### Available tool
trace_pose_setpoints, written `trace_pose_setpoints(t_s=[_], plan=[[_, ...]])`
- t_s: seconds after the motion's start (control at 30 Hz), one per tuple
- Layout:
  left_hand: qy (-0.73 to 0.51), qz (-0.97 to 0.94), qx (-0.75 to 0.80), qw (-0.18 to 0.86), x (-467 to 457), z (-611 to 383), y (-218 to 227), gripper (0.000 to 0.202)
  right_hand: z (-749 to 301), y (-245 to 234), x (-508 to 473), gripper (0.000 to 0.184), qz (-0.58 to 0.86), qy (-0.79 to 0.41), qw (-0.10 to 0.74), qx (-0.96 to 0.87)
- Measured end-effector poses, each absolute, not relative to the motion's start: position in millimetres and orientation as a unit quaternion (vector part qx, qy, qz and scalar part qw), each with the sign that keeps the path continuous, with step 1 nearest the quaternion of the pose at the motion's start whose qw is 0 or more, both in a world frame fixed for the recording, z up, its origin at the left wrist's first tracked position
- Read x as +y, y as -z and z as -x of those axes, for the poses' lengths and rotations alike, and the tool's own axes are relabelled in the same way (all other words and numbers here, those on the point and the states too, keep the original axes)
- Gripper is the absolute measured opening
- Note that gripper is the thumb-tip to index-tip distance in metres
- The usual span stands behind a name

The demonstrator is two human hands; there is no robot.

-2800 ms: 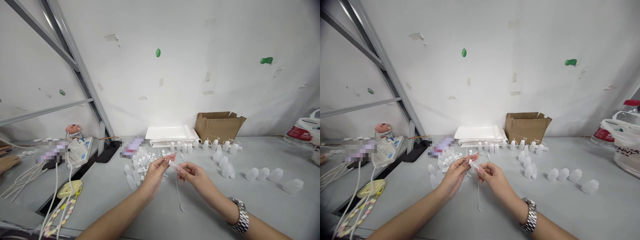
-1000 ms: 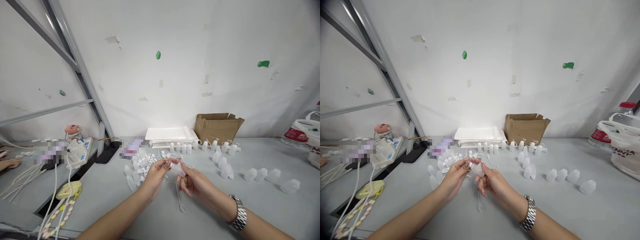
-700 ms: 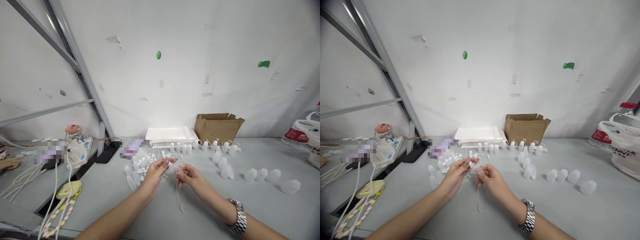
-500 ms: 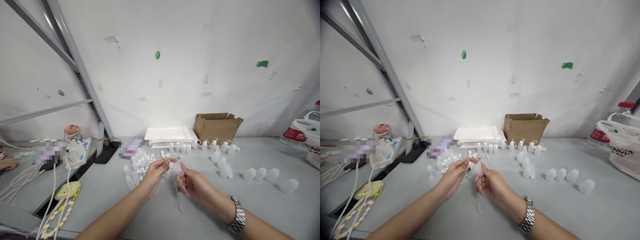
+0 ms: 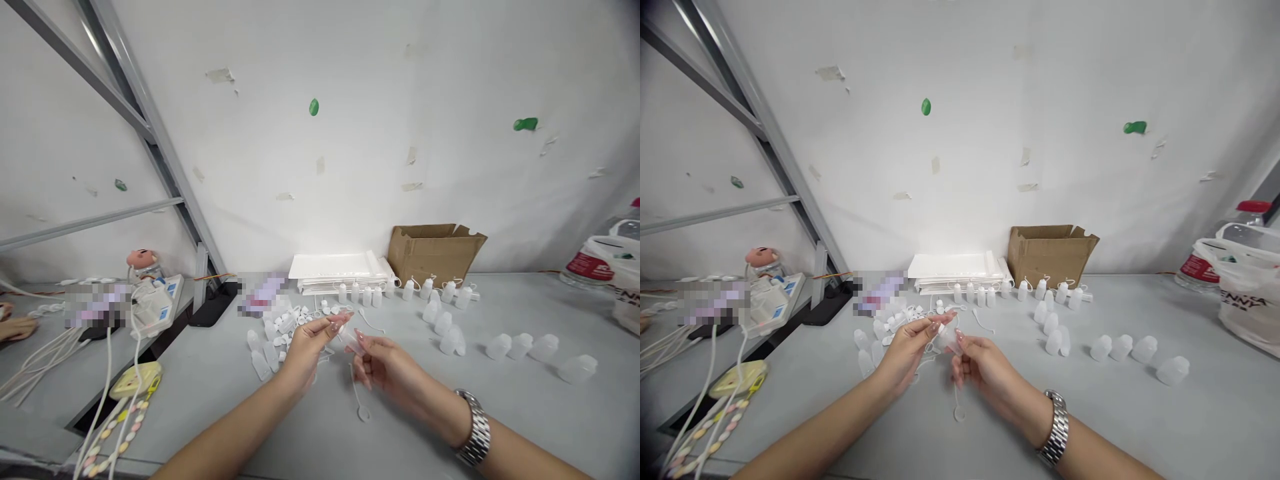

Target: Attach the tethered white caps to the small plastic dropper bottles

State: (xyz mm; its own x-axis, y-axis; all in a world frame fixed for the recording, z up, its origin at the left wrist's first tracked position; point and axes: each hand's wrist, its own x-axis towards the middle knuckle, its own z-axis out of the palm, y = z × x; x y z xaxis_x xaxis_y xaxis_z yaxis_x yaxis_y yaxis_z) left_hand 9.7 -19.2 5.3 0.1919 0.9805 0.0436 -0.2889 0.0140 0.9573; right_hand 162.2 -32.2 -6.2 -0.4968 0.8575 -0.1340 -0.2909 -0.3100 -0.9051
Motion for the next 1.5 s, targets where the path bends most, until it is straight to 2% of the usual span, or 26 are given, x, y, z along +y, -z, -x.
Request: trace_pose_setpoints(t_s=[0.13,0.33,0.6,0.8,0.93,1.07,1.33,1.5], plan=[[-0.529,-0.476,0.366,0.600,-20.1,-10.1,-5.6,0.018,-161.5,6.8,-31.2,0.050,0.326,-0.755,0.371,-0.430],[-0.545,-0.443,0.389,0.596,-14.3,-7.0,-1.4,0.019,-158.9,3.3,-30.3,0.040,0.403,-0.630,0.423,-0.511],[-0.534,-0.464,0.361,0.608,-17.0,-7.8,-6.7,0.015,-160.6,7.9,-30.7,0.051,0.348,-0.730,0.377,-0.452],[-0.536,-0.443,0.380,0.610,-15.3,-8.3,-2.1,0.015,-158.3,8.7,-27.6,0.041,0.402,-0.619,0.425,-0.524],[-0.530,-0.458,0.366,0.613,-15.1,-7.9,-6.5,0.015,-159.3,7.7,-30.9,0.037,0.354,-0.695,0.406,-0.477],[-0.537,-0.454,0.367,0.608,-14.5,-7.6,-7.5,0.015,-159.5,6.5,-32.4,0.043,0.299,-0.765,0.364,-0.439],[-0.538,-0.443,0.390,0.602,-12.9,-7.4,-2.9,0.023,-154.7,8.3,-28.6,0.041,0.425,-0.573,0.430,-0.553],[-0.532,-0.453,0.391,0.599,-14.9,-6.2,-6.5,0.036,-155.0,10.2,-31.5,0.038,0.373,-0.664,0.401,-0.509]])
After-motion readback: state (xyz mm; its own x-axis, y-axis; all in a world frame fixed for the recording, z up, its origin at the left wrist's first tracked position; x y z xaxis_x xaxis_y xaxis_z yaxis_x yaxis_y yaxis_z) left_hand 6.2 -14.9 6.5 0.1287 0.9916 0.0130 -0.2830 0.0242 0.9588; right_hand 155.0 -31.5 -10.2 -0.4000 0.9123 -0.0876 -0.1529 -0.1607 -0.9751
